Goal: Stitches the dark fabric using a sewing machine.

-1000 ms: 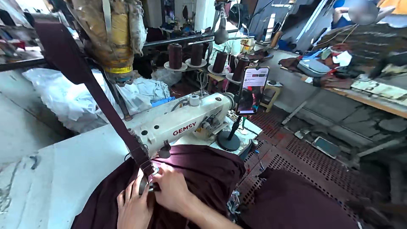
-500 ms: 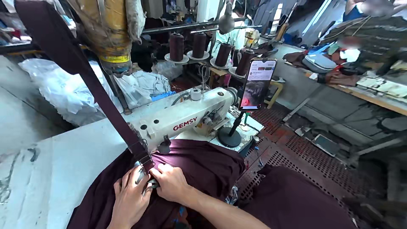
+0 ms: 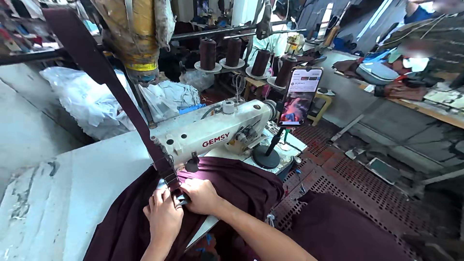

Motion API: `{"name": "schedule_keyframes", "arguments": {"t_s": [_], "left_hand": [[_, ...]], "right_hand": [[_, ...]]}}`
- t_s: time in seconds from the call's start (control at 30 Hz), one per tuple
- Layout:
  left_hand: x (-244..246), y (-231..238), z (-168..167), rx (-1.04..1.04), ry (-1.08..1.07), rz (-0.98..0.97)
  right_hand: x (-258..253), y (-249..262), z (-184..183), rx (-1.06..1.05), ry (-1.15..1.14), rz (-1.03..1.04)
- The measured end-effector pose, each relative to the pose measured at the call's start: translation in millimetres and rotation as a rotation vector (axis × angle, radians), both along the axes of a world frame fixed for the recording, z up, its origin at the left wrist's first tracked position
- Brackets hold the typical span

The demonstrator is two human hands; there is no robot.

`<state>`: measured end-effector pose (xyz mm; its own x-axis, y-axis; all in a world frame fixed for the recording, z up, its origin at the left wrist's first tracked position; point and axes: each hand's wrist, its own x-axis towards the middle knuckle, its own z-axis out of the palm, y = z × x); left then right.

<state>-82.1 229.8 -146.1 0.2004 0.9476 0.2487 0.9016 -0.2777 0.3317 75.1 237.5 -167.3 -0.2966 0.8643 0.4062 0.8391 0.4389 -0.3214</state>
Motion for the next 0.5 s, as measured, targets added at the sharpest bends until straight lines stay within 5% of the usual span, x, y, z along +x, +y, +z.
{"name": "schedule_keyframes", "arguments": {"t_s": [0.17, 0.5], "left_hand": [[-10.1, 6.8, -15.4, 0.142, 0.079, 0.002], [-18.0, 8.0, -8.3, 0.125, 0.078, -0.033]], "right_hand": [[7.6, -6.2, -2.9, 0.017, 0.023, 0.103], [-8.2, -9.1, 0.0, 0.059, -0.088, -0.096]]}}
